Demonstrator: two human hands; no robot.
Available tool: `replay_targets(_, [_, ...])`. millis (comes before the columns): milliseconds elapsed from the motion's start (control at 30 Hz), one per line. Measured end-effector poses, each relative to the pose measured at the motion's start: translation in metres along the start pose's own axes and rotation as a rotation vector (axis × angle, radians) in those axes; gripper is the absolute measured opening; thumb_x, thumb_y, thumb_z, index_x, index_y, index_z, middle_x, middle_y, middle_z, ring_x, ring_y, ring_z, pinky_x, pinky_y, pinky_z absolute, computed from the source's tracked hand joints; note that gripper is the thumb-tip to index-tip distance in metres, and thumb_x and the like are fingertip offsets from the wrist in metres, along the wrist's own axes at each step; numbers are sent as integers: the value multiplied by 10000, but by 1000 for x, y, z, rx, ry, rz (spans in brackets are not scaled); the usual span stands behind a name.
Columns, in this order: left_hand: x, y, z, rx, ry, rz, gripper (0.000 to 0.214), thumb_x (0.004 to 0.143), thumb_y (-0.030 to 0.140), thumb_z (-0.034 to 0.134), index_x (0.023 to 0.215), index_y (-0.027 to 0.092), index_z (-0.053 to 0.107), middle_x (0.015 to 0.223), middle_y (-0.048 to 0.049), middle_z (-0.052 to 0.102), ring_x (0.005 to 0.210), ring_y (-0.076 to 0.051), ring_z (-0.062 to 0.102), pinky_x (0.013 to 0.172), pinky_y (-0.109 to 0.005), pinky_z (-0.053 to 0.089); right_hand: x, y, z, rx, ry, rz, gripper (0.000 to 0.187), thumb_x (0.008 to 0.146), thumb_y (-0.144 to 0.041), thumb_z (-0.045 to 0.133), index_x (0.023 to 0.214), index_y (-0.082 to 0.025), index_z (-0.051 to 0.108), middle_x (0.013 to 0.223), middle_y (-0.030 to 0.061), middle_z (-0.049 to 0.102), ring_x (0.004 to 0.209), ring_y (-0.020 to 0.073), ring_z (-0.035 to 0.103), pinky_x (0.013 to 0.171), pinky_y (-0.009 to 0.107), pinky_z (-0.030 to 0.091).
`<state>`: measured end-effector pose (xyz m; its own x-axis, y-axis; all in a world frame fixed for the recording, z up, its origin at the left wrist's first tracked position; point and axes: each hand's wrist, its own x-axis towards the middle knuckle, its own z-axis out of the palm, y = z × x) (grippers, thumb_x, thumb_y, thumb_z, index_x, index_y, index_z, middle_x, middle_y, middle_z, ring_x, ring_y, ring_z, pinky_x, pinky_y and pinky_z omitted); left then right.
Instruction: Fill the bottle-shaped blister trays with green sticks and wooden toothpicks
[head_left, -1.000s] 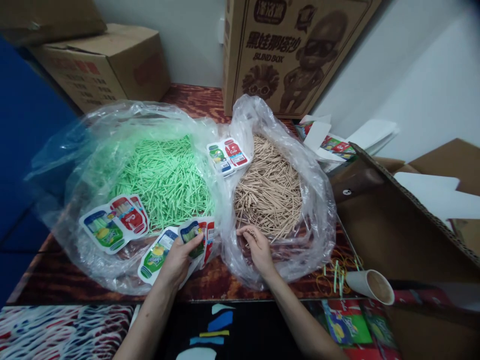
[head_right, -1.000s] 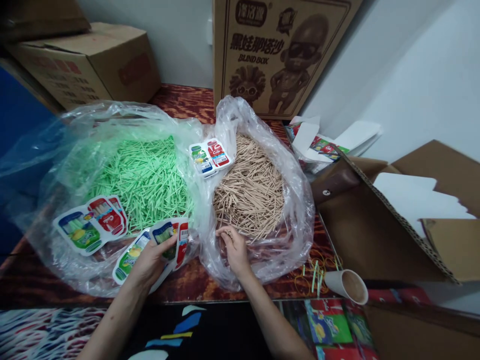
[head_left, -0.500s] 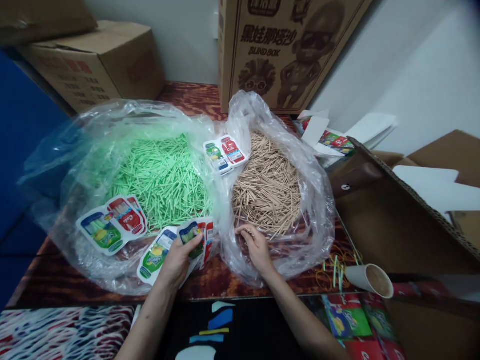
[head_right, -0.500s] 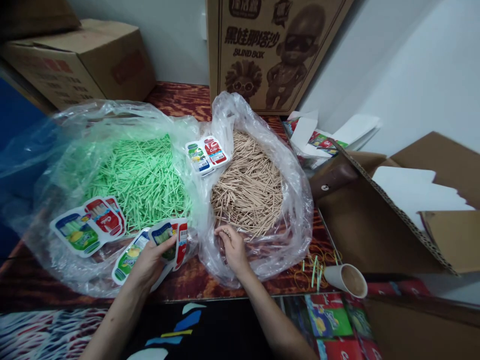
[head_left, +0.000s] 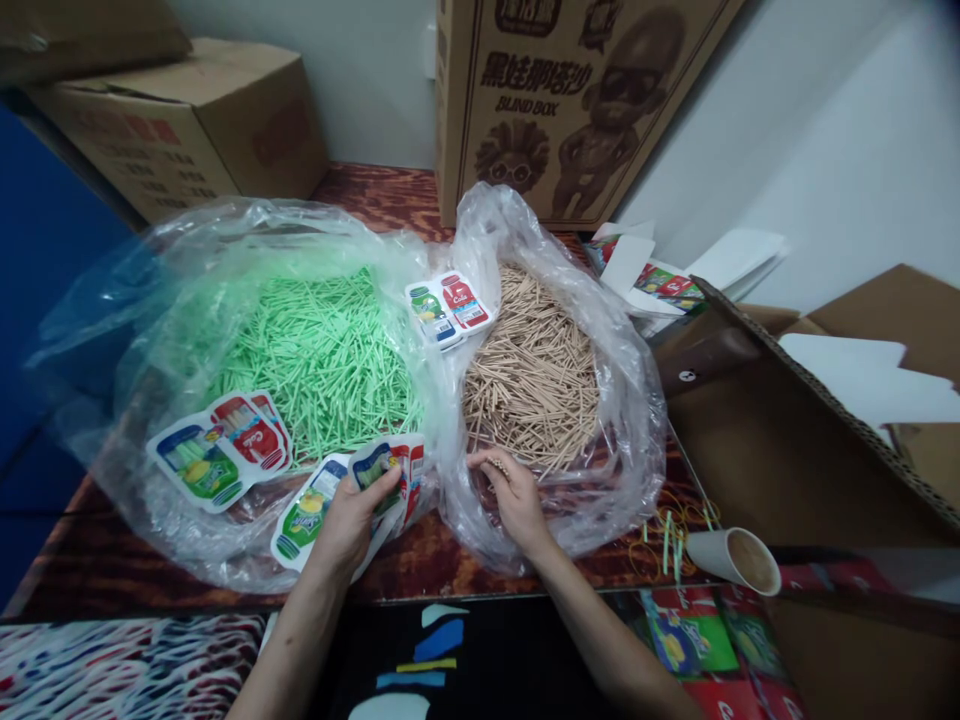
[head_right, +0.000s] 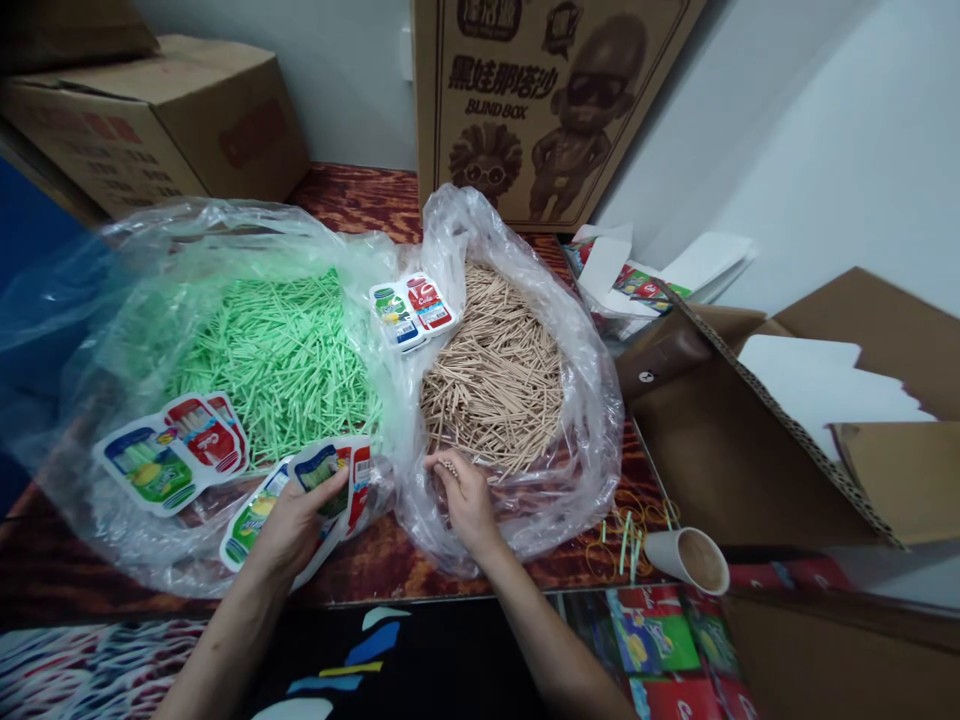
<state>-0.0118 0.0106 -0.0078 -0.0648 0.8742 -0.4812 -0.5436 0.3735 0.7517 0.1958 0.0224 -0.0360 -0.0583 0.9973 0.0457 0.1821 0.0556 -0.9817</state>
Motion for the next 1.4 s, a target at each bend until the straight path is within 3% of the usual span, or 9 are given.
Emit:
replay_targets(133, [-1,-2,-2,63,-11,19,264,660,270,800,898,185,722,852,-16,756,769,-178,690,790,-284,527,-1,-3,1,-13,-13,-31,168,913,-276,502,890,-235,664,915,47,682,932,210,613,876,333,428])
replay_targets(400, [-6,6,1,625,-77,255,208,740,356,713,856,186,743,878,-35,747,917,-245,651,839,-299,484,0,-10,3,-52,-50,-60,184,923,-266,485,888,-215,658,908,47,676,917,199,613,857,311,435])
replay_targets(600, [-5,6,4,664,-112,313,247,794,366,642,927,173,722,909,-37,742,872,-228,655,805,-311,493,2,-14,2,-95,-74,-106,187,931,-264,475,893,-200,646,891,50,670,908,192,615,845,305,440])
replay_targets(833, [-2,2,5,840,-207,492,195,851,329,575,865,185,706,876,-30,712,820,-192,626,793,-295,469,13,-25,0,-146,-118,-150,201,937,-294,469,924,-212,652,919,55,680,914,196,621,838,314,448])
replay_targets(1067, [-2,0,8,821,-209,434,202,840,330,590,921,201,722,907,-32,724,841,-211,634,815,-319,465,30,-46,0,-89,-152,-175,206,929,-317,497,897,-209,669,911,56,681,904,199,625,848,327,451])
replay_targets(1133, [-2,-1,8,774,-210,398,208,834,331,594,934,203,723,906,-28,727,866,-218,636,825,-320,463,36,-54,1,35,-130,-103,178,902,-337,547,874,-211,671,896,49,696,893,201,637,859,337,460])
replay_targets(1233, [-1,-2,9,691,-205,332,213,823,337,605,929,188,714,884,-22,725,865,-215,637,818,-310,464,48,-66,5,463,-94,112,132,848,-352,629,865,-223,651,845,18,718,866,190,667,895,361,479])
replay_targets(1333, [0,-3,11,629,-188,281,185,800,337,627,823,167,697,790,-8,711,767,-194,627,750,-287,471,60,-76,10,855,-149,321,138,772,-318,720,841,-225,645,812,-16,726,881,177,687,977,383,460])
replay_targets(1400, [0,-3,12,610,-180,269,177,786,333,639,771,163,687,757,0,701,731,-182,616,729,-277,469,64,-78,14,944,-205,401,142,759,-301,736,831,-218,646,826,-14,735,905,180,692,1006,390,446])
